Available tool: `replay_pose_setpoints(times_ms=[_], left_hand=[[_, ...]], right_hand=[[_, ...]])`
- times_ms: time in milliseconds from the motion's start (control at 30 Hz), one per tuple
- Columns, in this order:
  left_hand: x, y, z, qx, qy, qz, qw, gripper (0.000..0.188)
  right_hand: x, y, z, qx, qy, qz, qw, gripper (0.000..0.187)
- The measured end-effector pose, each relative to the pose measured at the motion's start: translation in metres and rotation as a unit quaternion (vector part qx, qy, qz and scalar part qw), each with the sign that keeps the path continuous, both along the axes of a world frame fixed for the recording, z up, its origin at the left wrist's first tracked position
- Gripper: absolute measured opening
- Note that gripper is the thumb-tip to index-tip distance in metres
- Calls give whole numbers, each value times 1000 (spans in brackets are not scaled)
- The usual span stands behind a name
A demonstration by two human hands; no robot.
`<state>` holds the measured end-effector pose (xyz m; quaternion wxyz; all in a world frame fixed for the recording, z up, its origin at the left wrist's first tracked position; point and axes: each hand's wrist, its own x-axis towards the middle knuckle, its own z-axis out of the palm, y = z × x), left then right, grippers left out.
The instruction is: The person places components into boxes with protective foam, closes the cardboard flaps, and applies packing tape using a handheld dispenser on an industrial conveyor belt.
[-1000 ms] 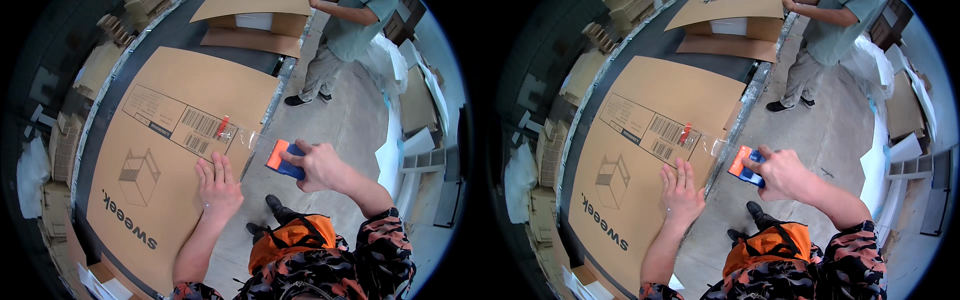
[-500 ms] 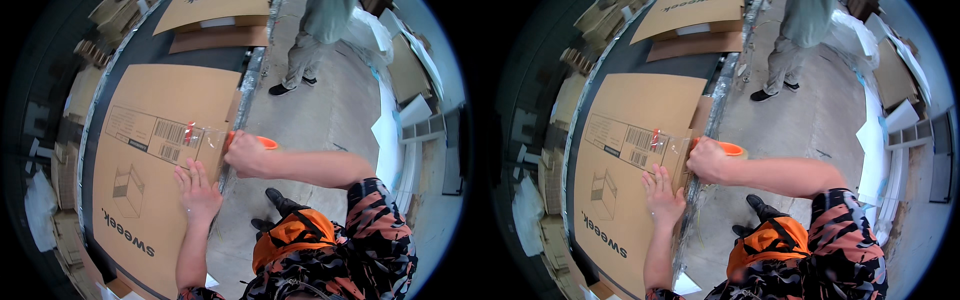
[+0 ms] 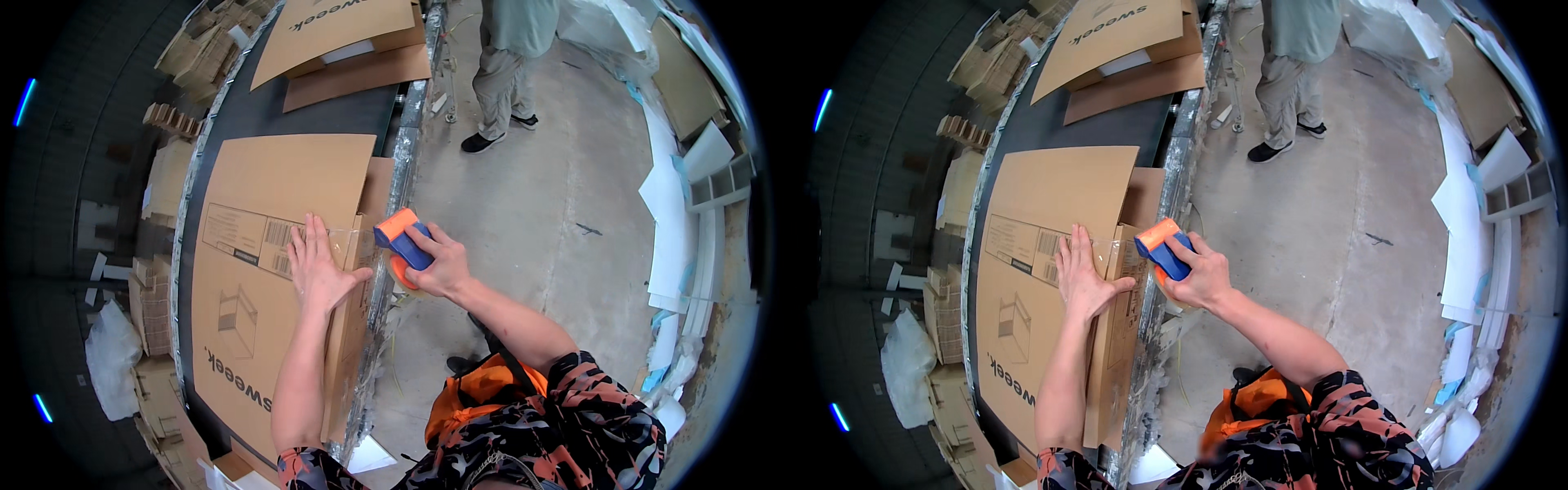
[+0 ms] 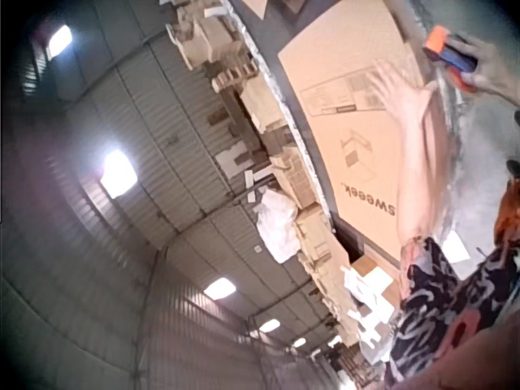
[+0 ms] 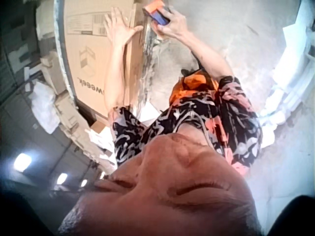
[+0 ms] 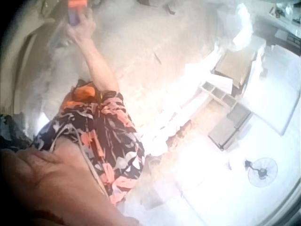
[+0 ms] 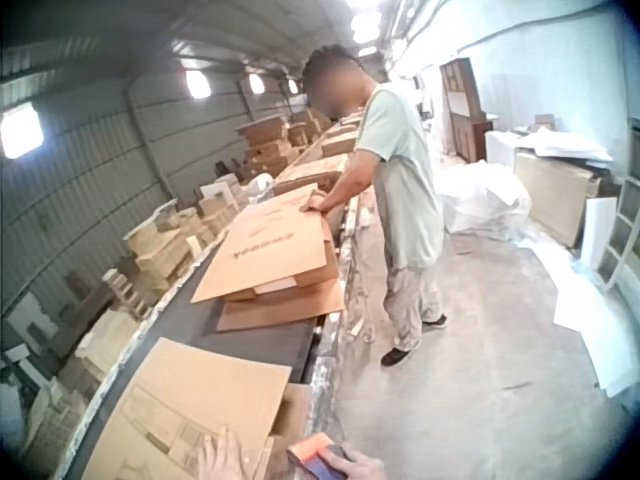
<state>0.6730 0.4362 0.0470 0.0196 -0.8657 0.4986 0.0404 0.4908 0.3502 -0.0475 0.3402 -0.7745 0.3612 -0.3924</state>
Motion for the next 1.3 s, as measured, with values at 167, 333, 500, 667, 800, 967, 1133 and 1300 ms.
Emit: replay_pose_setpoints(times_ms=[167,333,500,667,800,967,1133,1300], left_hand=[[-2,-7,0,16,-13,21,1000,124],[-22,16,16,6,-11,146,989,122],[-69,228,-2,47,-16,223,974,116],[-90,320,-31,-7,-108,220,970,102],[-87,296,-34,-72,-125,192,971,90],[-92,285,-58,-190,-137,216,948,77],[-114,254,-83,-327,-176,253,893,57],[-110,204,-92,-391,-221,328,831,43]], right_hand=[[6,1,6,14,-62,-19,998,55],[-10,11,21,100,-92,30,990,66],[-4,4,71,315,-232,187,901,70],[102,28,106,371,-226,294,852,76],[165,19,100,349,-93,336,870,69],[172,45,112,-378,88,152,909,55],[163,127,110,-365,94,505,777,49],[256,131,46,-348,131,541,754,45]])
